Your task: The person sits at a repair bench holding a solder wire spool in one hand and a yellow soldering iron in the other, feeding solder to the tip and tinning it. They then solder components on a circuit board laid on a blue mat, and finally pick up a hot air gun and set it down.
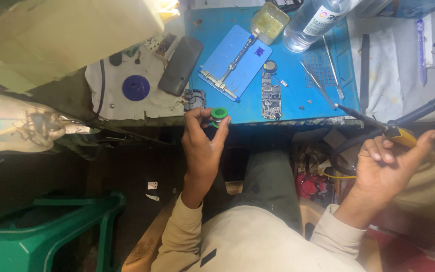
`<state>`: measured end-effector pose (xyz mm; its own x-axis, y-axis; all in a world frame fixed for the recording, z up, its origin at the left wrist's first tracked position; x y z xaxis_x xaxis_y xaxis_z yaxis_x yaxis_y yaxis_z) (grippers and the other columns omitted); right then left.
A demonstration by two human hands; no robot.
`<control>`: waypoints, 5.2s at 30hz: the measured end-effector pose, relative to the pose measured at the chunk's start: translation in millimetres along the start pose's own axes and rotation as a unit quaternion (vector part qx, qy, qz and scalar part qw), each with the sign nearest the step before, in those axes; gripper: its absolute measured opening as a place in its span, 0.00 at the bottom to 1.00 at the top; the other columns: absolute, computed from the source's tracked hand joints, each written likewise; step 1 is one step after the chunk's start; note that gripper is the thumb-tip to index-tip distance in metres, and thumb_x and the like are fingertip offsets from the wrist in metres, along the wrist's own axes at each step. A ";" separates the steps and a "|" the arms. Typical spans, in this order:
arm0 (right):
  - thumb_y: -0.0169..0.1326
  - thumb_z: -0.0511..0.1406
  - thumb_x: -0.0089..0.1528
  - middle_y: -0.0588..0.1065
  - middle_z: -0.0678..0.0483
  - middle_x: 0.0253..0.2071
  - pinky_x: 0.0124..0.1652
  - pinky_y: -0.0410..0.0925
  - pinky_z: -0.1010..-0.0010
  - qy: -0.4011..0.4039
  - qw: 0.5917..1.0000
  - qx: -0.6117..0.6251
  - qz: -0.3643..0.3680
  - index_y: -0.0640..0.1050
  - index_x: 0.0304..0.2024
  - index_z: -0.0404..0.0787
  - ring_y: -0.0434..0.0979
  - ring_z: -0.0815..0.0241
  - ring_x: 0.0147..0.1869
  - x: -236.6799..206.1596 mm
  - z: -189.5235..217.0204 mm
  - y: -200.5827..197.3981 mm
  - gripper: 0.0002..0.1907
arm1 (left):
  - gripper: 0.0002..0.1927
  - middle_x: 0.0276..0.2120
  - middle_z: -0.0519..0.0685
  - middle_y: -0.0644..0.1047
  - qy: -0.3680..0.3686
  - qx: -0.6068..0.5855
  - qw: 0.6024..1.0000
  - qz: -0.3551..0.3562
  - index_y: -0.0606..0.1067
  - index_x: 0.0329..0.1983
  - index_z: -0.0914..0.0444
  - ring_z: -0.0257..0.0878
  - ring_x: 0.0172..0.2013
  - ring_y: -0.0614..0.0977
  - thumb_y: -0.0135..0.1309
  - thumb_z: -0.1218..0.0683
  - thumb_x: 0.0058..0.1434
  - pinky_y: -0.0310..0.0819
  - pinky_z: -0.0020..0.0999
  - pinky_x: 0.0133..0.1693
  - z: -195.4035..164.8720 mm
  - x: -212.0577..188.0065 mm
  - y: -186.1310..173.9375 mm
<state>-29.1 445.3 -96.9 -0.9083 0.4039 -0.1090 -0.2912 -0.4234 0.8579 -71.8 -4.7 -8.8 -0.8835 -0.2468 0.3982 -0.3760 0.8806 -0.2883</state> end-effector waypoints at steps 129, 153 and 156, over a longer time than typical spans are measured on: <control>0.47 0.50 0.79 0.73 0.49 0.37 0.30 0.60 0.76 -0.075 0.996 -0.016 0.038 0.71 0.44 0.38 0.68 0.63 0.29 -10.8 20.0 22.0 0.22 | 0.35 0.51 0.57 0.78 0.207 -0.100 0.972 0.044 0.57 0.58 0.63 0.51 0.46 0.78 0.72 0.61 0.61 0.73 0.41 0.53 -143.6 -13.4 4.8; 0.45 0.44 0.80 0.68 0.51 0.33 0.28 0.58 0.76 -0.124 0.990 -0.073 0.010 0.71 0.42 0.33 0.63 0.65 0.26 -18.9 25.6 34.5 0.20 | 0.33 0.52 0.55 0.77 0.205 -0.101 0.973 0.032 0.58 0.58 0.62 0.48 0.46 0.79 0.70 0.63 0.64 0.74 0.37 0.50 -141.5 -9.8 3.7; 0.44 0.44 0.79 0.68 0.51 0.33 0.29 0.58 0.76 -0.117 0.991 -0.068 0.022 0.71 0.43 0.33 0.63 0.65 0.27 -21.6 25.1 35.1 0.20 | 0.33 0.52 0.55 0.77 0.208 -0.097 0.973 0.034 0.57 0.58 0.62 0.48 0.46 0.78 0.70 0.63 0.64 0.74 0.37 0.51 -143.4 -13.3 2.1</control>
<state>-12.2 442.1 -51.9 -0.8313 0.5525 0.0603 -0.3046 -0.5437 0.7821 -20.8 58.4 110.2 -0.6996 -0.0358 0.7137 -0.2250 0.9590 -0.1725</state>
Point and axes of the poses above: each hand's wrist, its own x-axis towards the middle knuckle, its own y-axis out of the palm, z = x × y, the point moved 7 cm from there along x, towards the middle knuckle
